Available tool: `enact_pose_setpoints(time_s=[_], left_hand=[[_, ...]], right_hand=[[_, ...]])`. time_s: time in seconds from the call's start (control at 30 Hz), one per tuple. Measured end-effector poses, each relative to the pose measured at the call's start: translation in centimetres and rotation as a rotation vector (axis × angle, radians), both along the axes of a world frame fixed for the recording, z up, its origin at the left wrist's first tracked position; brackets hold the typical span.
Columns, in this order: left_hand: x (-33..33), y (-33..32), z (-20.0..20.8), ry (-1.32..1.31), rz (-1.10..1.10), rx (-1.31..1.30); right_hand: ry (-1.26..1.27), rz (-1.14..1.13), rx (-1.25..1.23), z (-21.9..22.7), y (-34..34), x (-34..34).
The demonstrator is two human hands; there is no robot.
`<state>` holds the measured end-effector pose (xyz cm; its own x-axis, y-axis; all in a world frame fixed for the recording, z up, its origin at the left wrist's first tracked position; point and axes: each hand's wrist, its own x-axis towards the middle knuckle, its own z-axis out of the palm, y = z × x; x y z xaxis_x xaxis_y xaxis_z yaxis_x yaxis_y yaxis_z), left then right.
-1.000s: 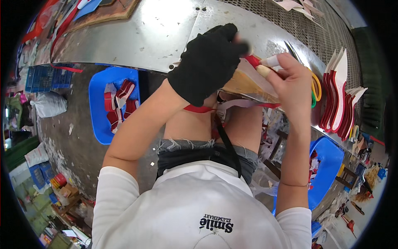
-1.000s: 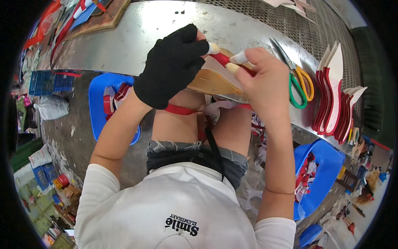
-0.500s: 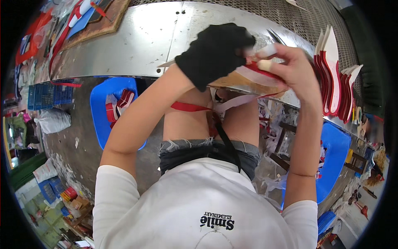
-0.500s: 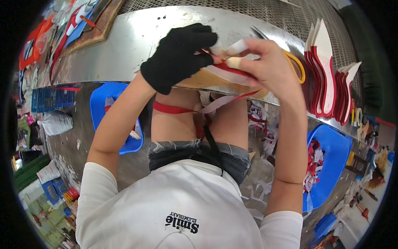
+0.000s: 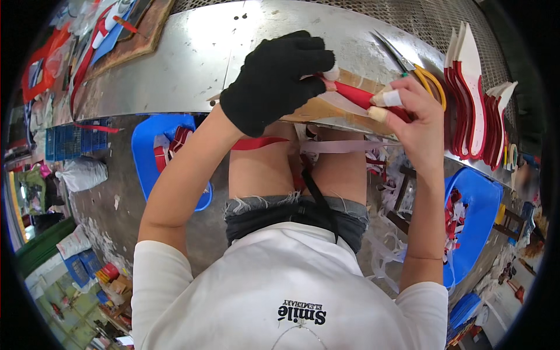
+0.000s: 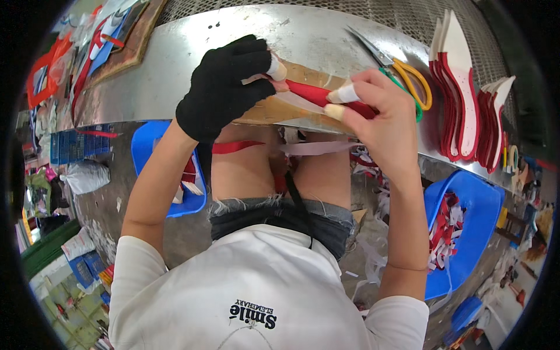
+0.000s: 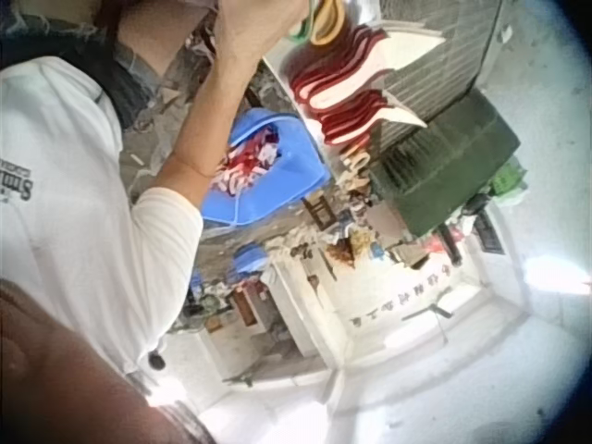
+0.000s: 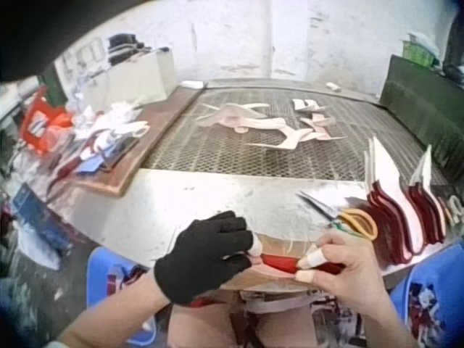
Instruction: Applying adhesive and red trimming material to shoe components.
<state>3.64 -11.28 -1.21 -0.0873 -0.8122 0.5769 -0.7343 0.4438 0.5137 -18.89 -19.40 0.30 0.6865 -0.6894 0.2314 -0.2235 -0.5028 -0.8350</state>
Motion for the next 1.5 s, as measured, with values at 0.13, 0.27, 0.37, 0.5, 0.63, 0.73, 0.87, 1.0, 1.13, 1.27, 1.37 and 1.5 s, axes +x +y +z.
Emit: enact_pose_setpoints(time_s=[0.13, 0.27, 0.37, 0.5, 0.63, 0.73, 0.87, 1.0, 1.13, 1.27, 1.37, 1.5], left_hand=[[-0.1, 0.1, 0.0, -0.016, 0.007, -0.007], [-0.9, 0.2, -0.2, -0.229, 0.008, -0.062], [-1.9, 0.4, -0.2, -0.396, 0.096, -0.049], [-2.7, 0.3, 0.7, -0.5, 0.13, -0.182], [-4.0, 1.1, 2.6, -0.528, -0.009, 0.156], [-2.7, 2.6, 4.9, -0.563, -0.107, 0.417], [-0.5, 5.2, 8.1, -0.372, -0.228, 0.405], [-0.1, 7.4, 10.4, -0.16, -0.1, 0.564], [-0.6, 8.2, 10.1, 0.359, -0.063, 0.63], [-1.9, 8.8, 7.7, 0.927, -0.018, 0.691], [-2.9, 9.0, 6.4, 1.124, -0.022, 0.682], [-4.9, 8.2, 5.5, 1.326, 0.054, 0.502]], right_hand=[[-0.055, -0.006, -0.246, -1.9, -0.3, -0.3], [-0.02, 0.021, -0.308, -2.7, -1.1, -1.0], [0.01, 0.048, -0.276, -2.4, -1.2, -0.7], [0.041, 0.04, -0.349, -0.6, 0.0, 0.5], [0.139, 0.141, -0.424, 2.2, 2.0, 0.0], [0.248, 0.181, -0.249, 4.2, 0.5, -0.9], [0.003, 0.275, 0.165, 7.0, -1.8, -2.6], [-0.066, 0.145, 0.368, 10.5, -2.6, -4.0], [-0.137, 0.053, 0.524, 9.3, -0.8, -4.1], [-0.464, 0.009, 0.747, 4.7, 2.5, -3.6], [-0.585, -0.073, 0.844, 2.6, 5.4, -2.0], [-0.623, -0.088, 0.884, 2.0, 8.3, 1.0]])
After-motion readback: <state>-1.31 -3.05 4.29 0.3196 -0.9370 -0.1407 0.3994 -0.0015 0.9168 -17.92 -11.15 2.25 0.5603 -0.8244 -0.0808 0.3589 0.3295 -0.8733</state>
